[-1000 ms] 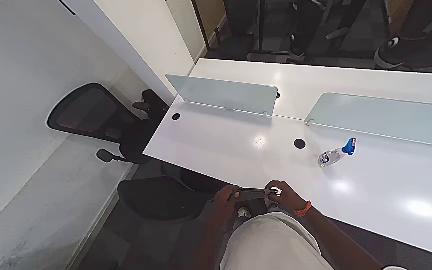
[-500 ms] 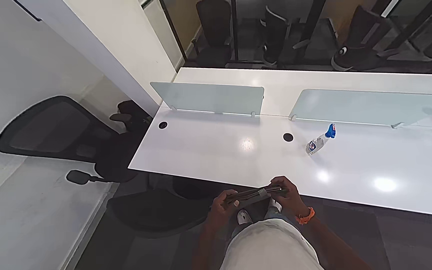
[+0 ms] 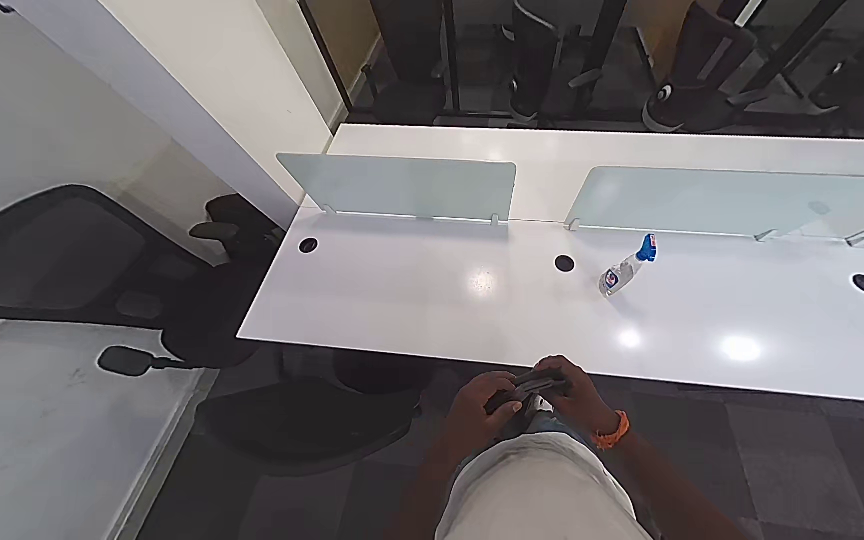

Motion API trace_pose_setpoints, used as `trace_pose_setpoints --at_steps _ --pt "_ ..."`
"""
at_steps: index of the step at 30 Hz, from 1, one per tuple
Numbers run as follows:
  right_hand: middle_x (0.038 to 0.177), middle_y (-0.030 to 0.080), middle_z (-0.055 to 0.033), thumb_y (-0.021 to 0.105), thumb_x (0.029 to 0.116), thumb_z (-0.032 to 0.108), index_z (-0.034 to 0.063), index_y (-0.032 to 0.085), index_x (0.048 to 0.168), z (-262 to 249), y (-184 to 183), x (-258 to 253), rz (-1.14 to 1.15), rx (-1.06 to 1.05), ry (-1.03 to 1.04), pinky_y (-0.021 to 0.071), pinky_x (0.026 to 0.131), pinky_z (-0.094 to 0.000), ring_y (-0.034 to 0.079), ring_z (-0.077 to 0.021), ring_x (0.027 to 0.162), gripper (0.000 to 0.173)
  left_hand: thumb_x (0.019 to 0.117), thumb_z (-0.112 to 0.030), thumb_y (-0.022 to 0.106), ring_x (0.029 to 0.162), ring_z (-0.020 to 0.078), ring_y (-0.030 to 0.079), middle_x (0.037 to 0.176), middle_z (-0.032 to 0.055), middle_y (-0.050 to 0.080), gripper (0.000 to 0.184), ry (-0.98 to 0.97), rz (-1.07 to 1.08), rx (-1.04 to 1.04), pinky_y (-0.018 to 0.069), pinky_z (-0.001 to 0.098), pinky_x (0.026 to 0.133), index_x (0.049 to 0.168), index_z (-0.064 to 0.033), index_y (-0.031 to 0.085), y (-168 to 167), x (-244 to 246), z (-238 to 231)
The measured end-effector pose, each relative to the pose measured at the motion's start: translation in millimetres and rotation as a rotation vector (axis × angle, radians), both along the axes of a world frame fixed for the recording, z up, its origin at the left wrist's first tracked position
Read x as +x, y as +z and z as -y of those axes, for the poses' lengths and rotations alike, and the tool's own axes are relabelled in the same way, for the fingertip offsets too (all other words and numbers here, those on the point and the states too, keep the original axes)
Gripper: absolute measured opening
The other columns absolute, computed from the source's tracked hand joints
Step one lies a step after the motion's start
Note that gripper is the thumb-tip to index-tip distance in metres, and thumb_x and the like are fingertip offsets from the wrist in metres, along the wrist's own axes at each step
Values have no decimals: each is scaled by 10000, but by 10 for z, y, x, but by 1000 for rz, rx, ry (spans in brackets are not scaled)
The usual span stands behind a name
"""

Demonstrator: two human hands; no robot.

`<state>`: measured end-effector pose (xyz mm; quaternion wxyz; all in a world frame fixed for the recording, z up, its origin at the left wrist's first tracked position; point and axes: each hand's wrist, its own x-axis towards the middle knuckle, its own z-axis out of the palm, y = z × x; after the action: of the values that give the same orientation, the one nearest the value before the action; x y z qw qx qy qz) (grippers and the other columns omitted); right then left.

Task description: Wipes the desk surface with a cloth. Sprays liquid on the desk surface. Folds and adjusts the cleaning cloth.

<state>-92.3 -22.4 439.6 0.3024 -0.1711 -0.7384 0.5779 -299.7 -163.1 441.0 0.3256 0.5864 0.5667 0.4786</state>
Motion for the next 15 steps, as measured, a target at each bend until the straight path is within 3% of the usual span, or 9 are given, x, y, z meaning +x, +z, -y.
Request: trace_pose_setpoints --at_steps 4,11,15 --pt "1112 701 -34 691 875 -51 53 628 1195 29 7 43 15 18 -4 607 868 -271 690 -83 982 343 988 -217 676 1145 143 668 1206 104 707 220 -22 2 21 555 313 1008 1082 -26 728 -9 52 -39" --pt "1122 698 -29 710 900 7 71 639 1195 6 -7 80 49 37 18 603 880 -272 686 -78 992 310 1049 -156 542 1053 103 686 1153 89 724 244 -38 141 -103 566 278 949 1114 -9 727 23 72 -30" --pt "1121 692 -38 724 913 41 74 653 1179 -9 -1 89 59 75 63 595 894 -277 678 -80 1006 277 1029 -135 566 984 78 694 1104 66 735 217 -20 173 -146 578 254 899 1100 -21 735 28 58 -23"
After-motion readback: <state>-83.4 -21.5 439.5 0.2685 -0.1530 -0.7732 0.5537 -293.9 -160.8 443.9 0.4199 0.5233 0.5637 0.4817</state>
